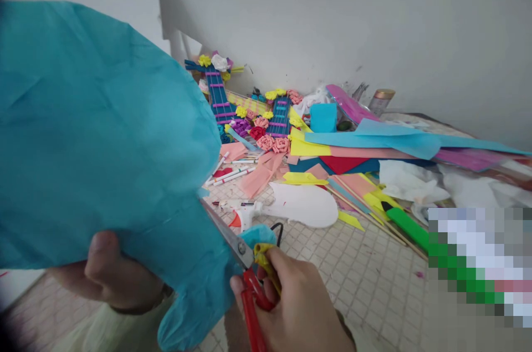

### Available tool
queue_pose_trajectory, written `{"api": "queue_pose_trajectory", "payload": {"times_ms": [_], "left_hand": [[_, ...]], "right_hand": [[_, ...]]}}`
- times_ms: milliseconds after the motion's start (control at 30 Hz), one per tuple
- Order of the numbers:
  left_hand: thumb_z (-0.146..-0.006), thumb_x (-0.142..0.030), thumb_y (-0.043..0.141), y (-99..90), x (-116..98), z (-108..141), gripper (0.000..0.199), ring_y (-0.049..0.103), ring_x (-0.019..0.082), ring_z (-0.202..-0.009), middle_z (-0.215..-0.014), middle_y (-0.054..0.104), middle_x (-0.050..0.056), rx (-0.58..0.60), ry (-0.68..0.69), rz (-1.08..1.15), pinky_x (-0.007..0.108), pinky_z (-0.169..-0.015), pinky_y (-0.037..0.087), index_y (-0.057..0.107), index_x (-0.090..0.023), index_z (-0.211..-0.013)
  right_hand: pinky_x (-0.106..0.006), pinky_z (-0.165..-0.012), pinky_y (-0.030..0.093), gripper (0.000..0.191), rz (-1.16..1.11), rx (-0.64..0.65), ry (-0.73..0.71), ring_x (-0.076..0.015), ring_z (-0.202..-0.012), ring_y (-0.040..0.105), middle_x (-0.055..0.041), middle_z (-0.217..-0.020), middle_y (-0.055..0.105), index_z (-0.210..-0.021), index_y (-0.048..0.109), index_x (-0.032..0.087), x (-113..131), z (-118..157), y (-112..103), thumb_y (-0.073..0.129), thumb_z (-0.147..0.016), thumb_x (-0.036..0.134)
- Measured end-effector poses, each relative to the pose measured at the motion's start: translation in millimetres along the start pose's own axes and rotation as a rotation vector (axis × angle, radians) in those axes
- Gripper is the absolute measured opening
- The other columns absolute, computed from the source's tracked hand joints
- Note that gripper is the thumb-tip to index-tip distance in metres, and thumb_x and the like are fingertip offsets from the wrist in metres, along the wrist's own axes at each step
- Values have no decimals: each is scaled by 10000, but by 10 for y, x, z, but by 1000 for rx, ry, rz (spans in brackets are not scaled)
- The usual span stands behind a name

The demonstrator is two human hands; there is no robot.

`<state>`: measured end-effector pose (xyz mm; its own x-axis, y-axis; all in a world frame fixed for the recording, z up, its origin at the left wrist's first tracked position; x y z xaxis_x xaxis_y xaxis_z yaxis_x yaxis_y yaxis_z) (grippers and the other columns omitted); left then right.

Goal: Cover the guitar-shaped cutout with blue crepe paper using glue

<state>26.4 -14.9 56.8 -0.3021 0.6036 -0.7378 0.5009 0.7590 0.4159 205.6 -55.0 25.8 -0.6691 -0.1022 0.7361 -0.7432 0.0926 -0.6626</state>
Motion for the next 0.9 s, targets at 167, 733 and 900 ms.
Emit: {"api": "queue_pose_trajectory", "payload": {"times_ms": [167,733,900], "left_hand": [[-641,-267,411,14,-20,5,470,240,298,-1308,-1269,461,-89,-16,-6,-6,526,-1023,298,460,-258,-1108],[-662,-227,397,20,-24,-5,457,239,266,-1312,-1191,511,-89,60,125,81,542,-1054,237,472,-252,-1112],[-679,-210,400,-8,-3,-12,454,260,254,-1304,-1185,511,-99,83,117,44,529,-1053,252,470,-267,-1124]], "right_hand": [[-220,-403,277,363,-15,39,55,-87,-377,391,42,-439,446,-581,407,213,-1,11,-1,505,-745,522],[-210,-413,306,350,-122,175,217,-92,-420,424,33,-490,461,-581,414,210,66,19,-19,481,-711,528],[-210,-426,286,370,-118,185,227,-87,-428,405,38,-482,435,-570,394,205,77,11,-48,489,-702,538]]}}
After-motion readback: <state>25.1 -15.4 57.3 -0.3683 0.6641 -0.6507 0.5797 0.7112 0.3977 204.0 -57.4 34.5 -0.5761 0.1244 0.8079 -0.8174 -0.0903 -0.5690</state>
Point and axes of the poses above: each hand's wrist, its own z-axis away from the middle knuckle, its own y-axis out of the palm, x = y × z, the point moved 4 cm from there along -z, towards the middle knuckle
